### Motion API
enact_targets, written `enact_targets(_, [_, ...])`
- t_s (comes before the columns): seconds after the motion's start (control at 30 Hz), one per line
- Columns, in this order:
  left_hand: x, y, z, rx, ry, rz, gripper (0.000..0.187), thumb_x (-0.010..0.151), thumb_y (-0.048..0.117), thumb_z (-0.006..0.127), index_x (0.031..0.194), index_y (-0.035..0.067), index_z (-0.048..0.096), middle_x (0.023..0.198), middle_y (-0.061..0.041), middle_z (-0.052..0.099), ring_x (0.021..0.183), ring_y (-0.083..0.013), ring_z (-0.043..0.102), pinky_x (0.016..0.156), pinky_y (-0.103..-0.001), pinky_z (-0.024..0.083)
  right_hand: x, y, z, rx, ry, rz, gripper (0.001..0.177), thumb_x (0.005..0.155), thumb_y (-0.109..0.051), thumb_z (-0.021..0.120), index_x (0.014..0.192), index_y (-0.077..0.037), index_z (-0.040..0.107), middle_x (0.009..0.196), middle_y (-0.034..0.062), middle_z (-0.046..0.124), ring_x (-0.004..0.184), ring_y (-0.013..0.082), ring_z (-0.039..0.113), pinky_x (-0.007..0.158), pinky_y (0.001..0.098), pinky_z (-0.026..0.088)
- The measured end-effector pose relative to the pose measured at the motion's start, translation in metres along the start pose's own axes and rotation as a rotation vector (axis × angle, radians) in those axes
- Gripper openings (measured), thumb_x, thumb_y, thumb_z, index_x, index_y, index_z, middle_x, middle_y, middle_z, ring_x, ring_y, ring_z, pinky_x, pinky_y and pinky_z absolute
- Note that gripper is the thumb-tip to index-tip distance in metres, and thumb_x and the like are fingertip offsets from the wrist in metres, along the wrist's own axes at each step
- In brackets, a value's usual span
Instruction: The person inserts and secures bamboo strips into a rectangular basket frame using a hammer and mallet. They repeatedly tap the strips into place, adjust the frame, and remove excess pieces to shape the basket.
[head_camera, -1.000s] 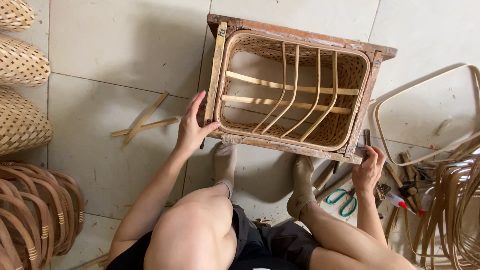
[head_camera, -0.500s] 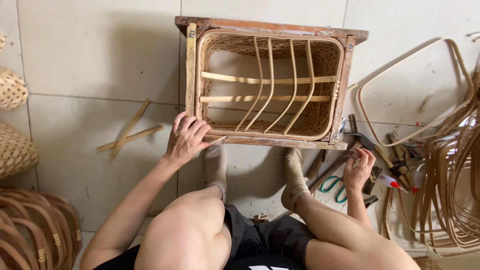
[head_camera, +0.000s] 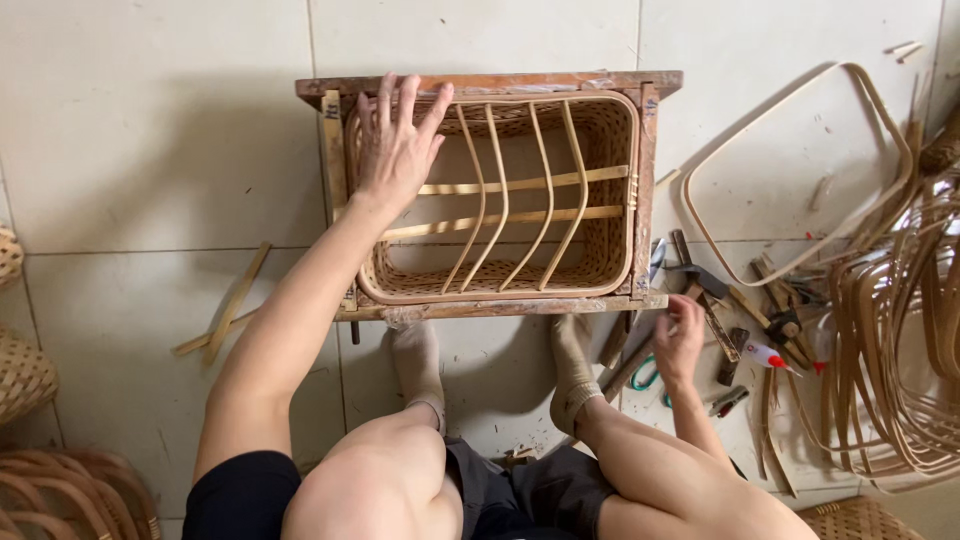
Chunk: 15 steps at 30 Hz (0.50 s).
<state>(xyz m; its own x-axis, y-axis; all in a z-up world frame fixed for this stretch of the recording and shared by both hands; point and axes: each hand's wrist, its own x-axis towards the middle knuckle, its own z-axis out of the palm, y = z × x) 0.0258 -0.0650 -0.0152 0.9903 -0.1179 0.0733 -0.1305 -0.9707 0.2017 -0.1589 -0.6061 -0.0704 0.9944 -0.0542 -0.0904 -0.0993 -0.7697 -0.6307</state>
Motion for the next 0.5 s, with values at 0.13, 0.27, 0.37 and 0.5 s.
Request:
enact_targets(0.13, [-0.011,0.017,0.003,0.198,-0.048,-0.021,0.1,0.089,-0.004,0.067,0.17,0.033,0.023,0.167,-0.018,0.025,0.155,-0.0381,0.017,0.122,-0.069,0.016,-0.013,-0.014,0.029,0.145,-0.135,0.034,0.028,0.098,0.003,0.055,0.124,-0.004,0.061,0.117,0.0143,0.068,0.1,0.0245,0.07,0.086,0.0378,0.061])
enact_targets(0.27, [-0.02,0.016,-0.008,0.079,0.054,0.02,0.099,0.087,-0.007,0.067,0.168,0.027,0.02,0.169,-0.018,0.024,0.156,-0.037,0.015,0.121,-0.07,0.013,-0.023,-0.028,0.029,0.141,-0.123,0.199,0.028,0.102,0.004,0.053,0.128,-0.002,0.061,0.109,0.0179,0.074,0.092,0.0256,0.072,0.084,0.0352,0.057])
enact_targets(0.37, [-0.027,0.022,-0.023,-0.065,0.161,-0.014,0.094,0.088,0.003,0.074,0.164,0.017,0.019,0.166,-0.019,0.022,0.154,-0.0373,0.016,0.117,-0.074,0.008,-0.027,-0.044,0.015,0.21,-0.241,0.185,0.032,0.098,0.0,0.053,0.13,-0.001,0.055,0.11,0.017,0.075,0.092,0.0239,0.074,0.08,0.033,0.058])
enact_targets(0.5, [-0.09,0.106,-0.052,-0.295,-0.062,0.105,0.096,0.084,0.025,0.085,0.16,0.005,0.03,0.16,-0.001,0.027,0.15,-0.0293,0.021,0.129,-0.069,0.01,-0.026,-0.064,-0.002,0.193,-0.415,0.063,0.044,0.09,-0.004,0.06,0.132,0.001,0.047,0.112,0.0151,0.072,0.093,0.0246,0.071,0.069,0.0365,0.056])
